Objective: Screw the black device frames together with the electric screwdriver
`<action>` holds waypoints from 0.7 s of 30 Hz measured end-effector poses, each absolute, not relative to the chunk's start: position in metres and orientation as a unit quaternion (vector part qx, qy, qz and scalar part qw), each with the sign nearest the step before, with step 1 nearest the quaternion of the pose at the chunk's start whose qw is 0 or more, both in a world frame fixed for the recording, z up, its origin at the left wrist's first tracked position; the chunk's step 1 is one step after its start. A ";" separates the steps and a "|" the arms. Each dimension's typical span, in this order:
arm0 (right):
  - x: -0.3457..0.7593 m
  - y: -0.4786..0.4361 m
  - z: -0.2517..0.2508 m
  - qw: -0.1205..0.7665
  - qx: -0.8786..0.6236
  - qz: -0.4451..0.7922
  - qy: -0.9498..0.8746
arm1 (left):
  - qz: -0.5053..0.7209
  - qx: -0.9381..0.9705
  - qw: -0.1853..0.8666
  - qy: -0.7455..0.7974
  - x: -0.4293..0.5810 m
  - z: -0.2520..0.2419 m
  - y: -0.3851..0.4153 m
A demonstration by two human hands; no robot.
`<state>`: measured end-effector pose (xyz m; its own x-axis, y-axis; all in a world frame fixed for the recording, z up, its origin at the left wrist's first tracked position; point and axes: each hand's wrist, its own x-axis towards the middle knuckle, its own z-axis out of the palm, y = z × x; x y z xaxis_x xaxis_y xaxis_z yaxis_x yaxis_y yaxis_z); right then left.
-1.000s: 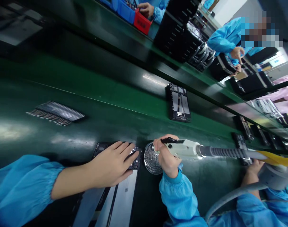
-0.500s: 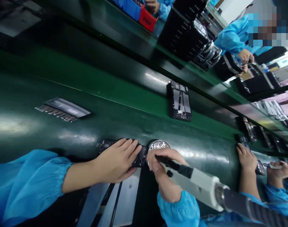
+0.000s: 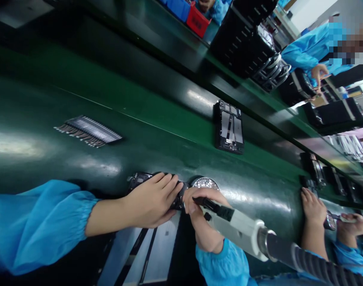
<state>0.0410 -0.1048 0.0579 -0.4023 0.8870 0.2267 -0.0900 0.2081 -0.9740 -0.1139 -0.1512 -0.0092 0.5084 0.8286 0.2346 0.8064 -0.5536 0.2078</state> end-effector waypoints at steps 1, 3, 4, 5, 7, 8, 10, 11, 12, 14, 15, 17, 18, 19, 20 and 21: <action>0.041 -0.105 0.057 0.449 -0.314 0.545 -0.635 | 0.154 0.868 0.037 0.470 -0.114 -0.009 -0.151; 0.040 -0.106 0.057 0.450 -0.311 0.545 -0.635 | 0.155 0.868 0.037 0.469 -0.113 -0.010 -0.151; 0.039 -0.106 0.056 0.451 -0.309 0.544 -0.636 | 0.154 0.868 0.038 0.470 -0.113 -0.010 -0.151; 0.038 -0.107 0.056 0.449 -0.310 0.544 -0.637 | 0.152 0.868 0.040 0.470 -0.113 -0.010 -0.150; 0.037 -0.107 0.056 0.446 -0.313 0.542 -0.640 | 0.148 0.868 0.047 0.472 -0.113 -0.008 -0.150; 0.037 -0.108 0.056 0.445 -0.316 0.540 -0.640 | 0.144 0.868 0.052 0.472 -0.113 -0.007 -0.150; 0.038 -0.108 0.054 0.449 -0.317 0.536 -0.641 | 0.136 0.868 0.066 0.473 -0.113 -0.004 -0.149; 0.039 -0.108 0.054 0.451 -0.314 0.536 -0.641 | 0.131 0.868 0.074 0.474 -0.113 -0.002 -0.148; 0.039 -0.108 0.053 0.452 -0.312 0.536 -0.641 | 0.126 0.868 0.081 0.474 -0.113 -0.001 -0.148; 0.041 -0.107 0.052 0.449 -0.305 0.541 -0.643 | 0.118 0.866 0.086 0.478 -0.114 0.001 -0.148; 0.042 -0.106 0.051 0.446 -0.301 0.544 -0.644 | 0.118 0.864 0.083 0.482 -0.115 0.001 -0.149; 0.043 -0.105 0.050 0.444 -0.294 0.546 -0.646 | 0.124 0.860 0.065 0.491 -0.117 0.002 -0.153; 0.044 -0.105 0.049 0.448 -0.293 0.544 -0.646 | 0.132 0.857 0.050 0.496 -0.118 0.002 -0.156; 0.044 -0.105 0.047 0.450 -0.293 0.541 -0.647 | 0.143 0.856 0.034 0.495 -0.119 0.004 -0.161; 0.044 -0.105 0.046 0.456 -0.295 0.537 -0.645 | 0.156 0.858 0.018 0.489 -0.120 0.005 -0.167; 0.044 -0.105 0.045 0.461 -0.296 0.535 -0.643 | 0.169 0.863 0.010 0.476 -0.121 0.007 -0.175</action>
<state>0.0442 -0.1046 0.0446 -0.3988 0.8745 0.2762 -0.1135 0.2518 -0.9611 -0.1211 -0.1750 0.0072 0.4889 0.8254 0.2824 0.8189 -0.5458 0.1776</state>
